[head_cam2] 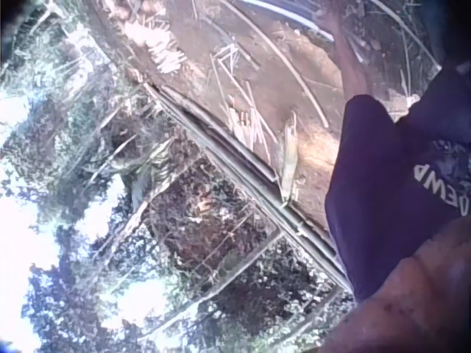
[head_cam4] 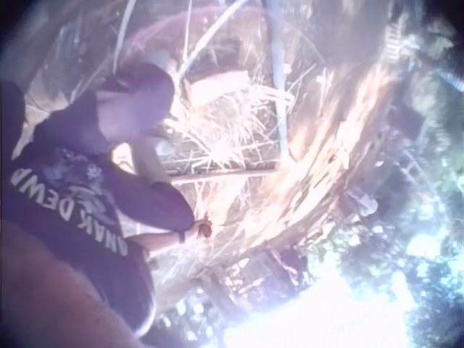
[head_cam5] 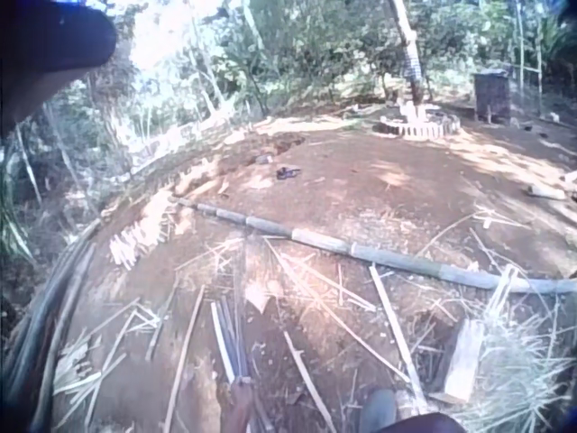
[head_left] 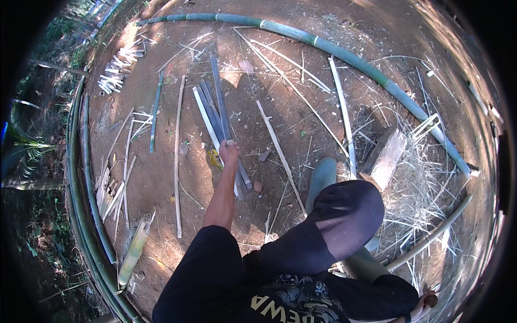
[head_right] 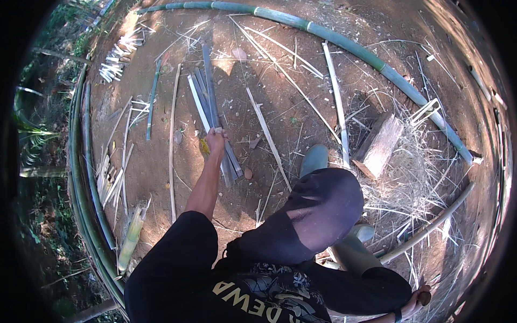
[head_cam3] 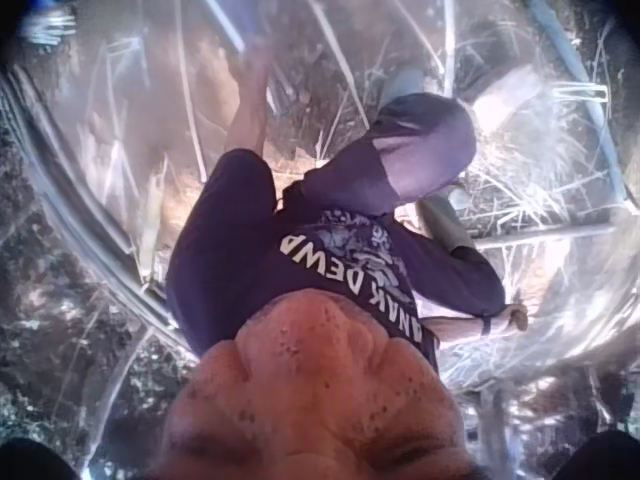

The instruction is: The person sits on the ground and uses a machete to split a long bamboo pole into thin strips. They hold the bamboo with one hand and strike it with the machete, occasionally using a wooden block as a guide. The person repeatedly splits the bamboo, creating a pile of thin strips.

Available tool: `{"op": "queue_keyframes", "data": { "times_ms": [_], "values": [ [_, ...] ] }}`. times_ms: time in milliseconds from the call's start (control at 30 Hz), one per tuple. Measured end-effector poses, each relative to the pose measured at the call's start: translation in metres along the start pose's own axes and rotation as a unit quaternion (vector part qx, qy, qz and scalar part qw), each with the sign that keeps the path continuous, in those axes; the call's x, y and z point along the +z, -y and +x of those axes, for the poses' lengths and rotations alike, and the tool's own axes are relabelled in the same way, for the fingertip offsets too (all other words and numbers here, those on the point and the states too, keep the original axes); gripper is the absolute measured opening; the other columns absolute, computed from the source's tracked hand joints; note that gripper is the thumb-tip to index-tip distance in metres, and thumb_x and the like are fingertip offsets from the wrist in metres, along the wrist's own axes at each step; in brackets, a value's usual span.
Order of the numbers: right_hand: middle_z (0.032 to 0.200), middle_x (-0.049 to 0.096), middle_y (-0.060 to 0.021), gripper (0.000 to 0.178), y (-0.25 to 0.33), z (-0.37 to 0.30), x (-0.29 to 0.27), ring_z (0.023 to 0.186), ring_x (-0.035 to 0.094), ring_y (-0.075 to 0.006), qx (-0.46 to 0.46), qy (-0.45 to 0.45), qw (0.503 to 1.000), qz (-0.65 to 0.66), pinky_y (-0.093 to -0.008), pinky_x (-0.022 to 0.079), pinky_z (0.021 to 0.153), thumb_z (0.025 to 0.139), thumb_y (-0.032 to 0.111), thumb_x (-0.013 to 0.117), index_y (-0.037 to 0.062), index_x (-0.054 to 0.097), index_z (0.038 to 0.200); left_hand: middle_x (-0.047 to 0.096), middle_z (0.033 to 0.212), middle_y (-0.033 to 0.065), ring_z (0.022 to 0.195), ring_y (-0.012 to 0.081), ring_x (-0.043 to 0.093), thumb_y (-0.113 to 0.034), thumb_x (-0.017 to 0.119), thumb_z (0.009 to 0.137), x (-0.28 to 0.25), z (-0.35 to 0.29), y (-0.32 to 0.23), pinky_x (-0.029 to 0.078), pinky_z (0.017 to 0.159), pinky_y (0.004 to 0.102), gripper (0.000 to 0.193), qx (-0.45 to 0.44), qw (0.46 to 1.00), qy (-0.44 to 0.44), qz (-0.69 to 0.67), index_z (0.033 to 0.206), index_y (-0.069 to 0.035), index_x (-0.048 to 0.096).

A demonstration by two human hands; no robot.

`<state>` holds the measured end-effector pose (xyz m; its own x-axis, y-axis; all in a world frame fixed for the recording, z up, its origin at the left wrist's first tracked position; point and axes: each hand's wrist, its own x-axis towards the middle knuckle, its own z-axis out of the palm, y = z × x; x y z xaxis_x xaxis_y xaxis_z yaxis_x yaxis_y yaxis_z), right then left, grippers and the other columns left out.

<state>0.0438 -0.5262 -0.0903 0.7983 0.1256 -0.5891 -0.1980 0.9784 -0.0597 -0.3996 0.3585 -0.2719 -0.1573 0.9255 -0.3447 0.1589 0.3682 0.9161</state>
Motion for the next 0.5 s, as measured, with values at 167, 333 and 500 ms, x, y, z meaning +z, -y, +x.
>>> {"op": "queue_keyframes", "data": {
  "times_ms": [167, 333, 500],
  "values": [
    [0.093, 0.052, -0.0106, 0.032, -0.001, 0.018, 0.003, 0.085, 0.054, -0.0218, 0.025, 0.004, 0.999, -0.026, -0.0342, 0.047, 0.079, 0.091, 0.0, 0.042, -0.0102, 0.04, 0.121, 0.06, 0.081, 0.0062, 0.064, 0.0118, 0.057, -0.004, 0.043, 0.093, -0.034, 0.025, 0.026, 0.047, 0.05, 0.025, 0.015, -0.011, 0.999, -0.02, 0.024, 0.103, -0.002, 0.055],
    [0.09, 0.051, -0.0088, 0.032, 0.035, 0.023, 0.036, 0.081, 0.055, -0.02, 0.025, 0.057, 0.997, -0.049, -0.033, 0.047, 0.077, 0.091, -0.001, 0.041, -0.0108, 0.041, 0.121, 0.061, 0.08, 0.0079, 0.065, 0.0134, 0.058, -0.004, 0.044, 0.092, -0.029, 0.05, 0.048, 0.048, 0.056, 0.0276, 0.014, -0.035, 0.999, -0.011, -0.006, 0.1, 0.001, 0.055],
    [0.085, 0.049, -0.0069, 0.026, -0.023, 0.003, 0.025, 0.078, 0.051, -0.0177, 0.05, 0.019, 0.997, -0.055, -0.0326, 0.045, 0.076, 0.093, 0.004, 0.042, -0.0074, 0.043, 0.116, 0.062, 0.099, 0.0232, 0.089, 0.035, 0.062, -0.005, 0.047, 0.088, -0.012, 0.054, 0.073, 0.05, 0.077, 0.0425, 0.028, 0.055, 0.881, -0.045, 0.467, 0.114, 0.004, 0.051]
  ]
}}
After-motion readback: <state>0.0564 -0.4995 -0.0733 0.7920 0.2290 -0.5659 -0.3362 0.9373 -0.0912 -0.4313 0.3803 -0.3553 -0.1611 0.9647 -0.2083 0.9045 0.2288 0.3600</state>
